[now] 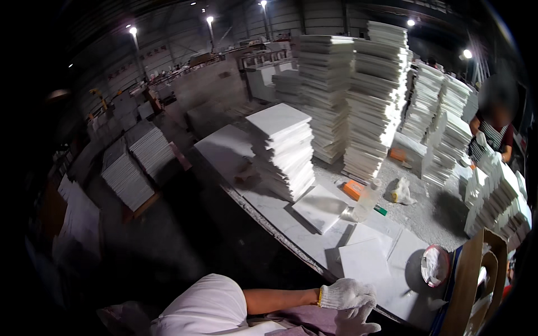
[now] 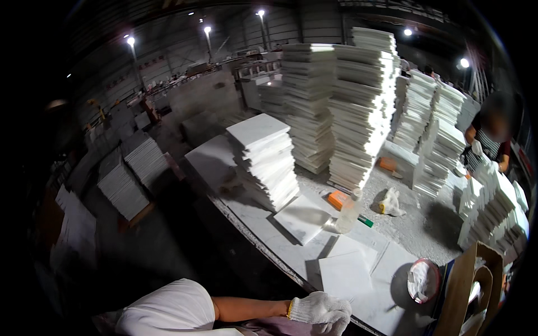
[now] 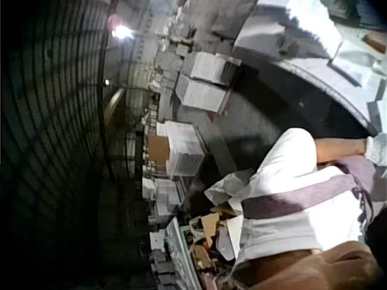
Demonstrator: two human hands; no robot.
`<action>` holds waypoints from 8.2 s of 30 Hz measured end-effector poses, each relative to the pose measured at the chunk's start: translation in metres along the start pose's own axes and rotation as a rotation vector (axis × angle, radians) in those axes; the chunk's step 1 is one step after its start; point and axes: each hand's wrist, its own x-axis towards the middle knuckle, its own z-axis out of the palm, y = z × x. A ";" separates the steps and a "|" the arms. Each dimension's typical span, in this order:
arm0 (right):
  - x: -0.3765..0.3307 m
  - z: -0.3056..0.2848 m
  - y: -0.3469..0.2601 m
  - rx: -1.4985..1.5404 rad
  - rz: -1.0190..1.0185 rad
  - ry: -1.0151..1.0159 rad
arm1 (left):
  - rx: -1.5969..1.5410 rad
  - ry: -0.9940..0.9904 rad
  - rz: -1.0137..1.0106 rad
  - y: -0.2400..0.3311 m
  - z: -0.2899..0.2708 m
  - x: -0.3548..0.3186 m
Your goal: The person scrapes the edges of white rectangular tiles with a metal tool, then stacks them on a table. The person handles tiles one at a time, rotating them to scrape different sides before stacking.
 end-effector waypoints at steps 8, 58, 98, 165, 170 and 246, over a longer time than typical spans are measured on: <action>0.001 0.000 -0.003 -0.057 0.022 0.006 | -0.021 0.014 -0.023 -0.002 0.000 -0.001; 0.001 0.009 -0.004 -0.215 0.111 0.046 | -0.096 0.002 0.000 0.011 -0.003 -0.014; 0.004 0.030 0.000 -0.344 0.156 0.023 | -0.091 0.078 0.026 0.013 -0.017 -0.030; 0.100 0.099 0.085 -0.575 0.302 -0.021 | -0.323 0.127 -0.127 -0.070 -0.108 -0.063; 0.102 0.100 0.087 -0.559 0.335 -0.014 | -0.178 0.116 -0.067 -0.069 -0.105 -0.059; 0.017 -0.005 -0.070 -0.265 0.186 0.251 | 0.240 0.182 0.126 0.030 0.016 0.021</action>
